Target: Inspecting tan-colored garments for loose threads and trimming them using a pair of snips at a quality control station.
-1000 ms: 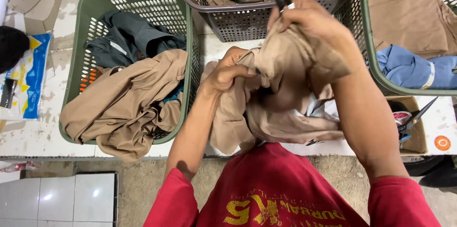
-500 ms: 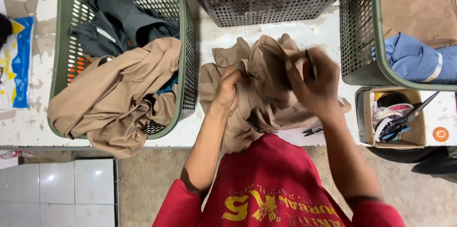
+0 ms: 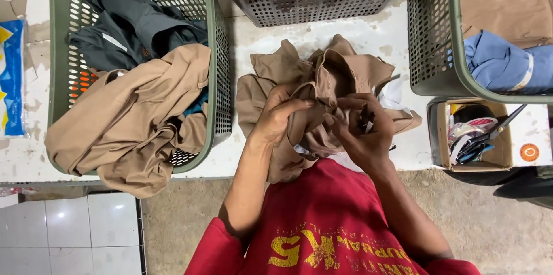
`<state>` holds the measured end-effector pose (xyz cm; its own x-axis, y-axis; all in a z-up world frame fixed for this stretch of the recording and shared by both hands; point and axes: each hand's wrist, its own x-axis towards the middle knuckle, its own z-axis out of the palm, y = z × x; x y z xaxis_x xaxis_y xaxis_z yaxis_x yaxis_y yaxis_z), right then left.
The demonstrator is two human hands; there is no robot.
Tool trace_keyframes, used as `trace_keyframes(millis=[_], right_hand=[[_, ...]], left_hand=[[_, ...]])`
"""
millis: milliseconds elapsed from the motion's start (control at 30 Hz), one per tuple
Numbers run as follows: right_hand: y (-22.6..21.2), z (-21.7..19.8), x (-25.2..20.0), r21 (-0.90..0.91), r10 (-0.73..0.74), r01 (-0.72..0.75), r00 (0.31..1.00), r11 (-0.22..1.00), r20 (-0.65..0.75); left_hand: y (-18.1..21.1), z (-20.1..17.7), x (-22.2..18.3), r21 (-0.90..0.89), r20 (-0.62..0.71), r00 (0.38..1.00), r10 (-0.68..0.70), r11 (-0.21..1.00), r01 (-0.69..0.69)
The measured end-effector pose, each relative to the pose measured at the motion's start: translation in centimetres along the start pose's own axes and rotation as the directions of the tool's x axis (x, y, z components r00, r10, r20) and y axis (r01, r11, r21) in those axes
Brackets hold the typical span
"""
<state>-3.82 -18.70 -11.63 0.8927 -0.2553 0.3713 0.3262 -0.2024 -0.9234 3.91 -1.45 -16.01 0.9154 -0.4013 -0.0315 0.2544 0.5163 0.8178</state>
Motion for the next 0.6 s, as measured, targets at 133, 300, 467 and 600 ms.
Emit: trace_keyframes(millis=[133, 300, 467, 600], right_hand=[[-1.7, 0.9, 0.2, -0.223, -0.221, 0.205, 0.974, 0.953, -0.048], [-1.1, 1.5, -0.3, -0.348, -0.385, 0.331, 0.918, 0.877, -0.098], [-1.7, 1.3, -0.4, -0.251, -0.208, 0.179, 0.974, 0.951, -0.094], [-0.4, 0.7, -1.0, -0.149, -0.009, 0.002, 0.999, 0.989, -0.051]], left_hand=[[0.1, -0.2, -0.5, 0.047, 0.029, 0.999, 0.021, 0.999, -0.023], [3.4, 2.5, -0.9, 0.136, 0.104, 0.993, 0.055, 0.988, -0.069], [3.4, 2.4, -1.0, 0.178, 0.100, 0.992, 0.077, 0.979, -0.094], [3.2, 1.8, -1.2, 0.255, 0.124, 0.988, 0.087, 0.960, -0.117]])
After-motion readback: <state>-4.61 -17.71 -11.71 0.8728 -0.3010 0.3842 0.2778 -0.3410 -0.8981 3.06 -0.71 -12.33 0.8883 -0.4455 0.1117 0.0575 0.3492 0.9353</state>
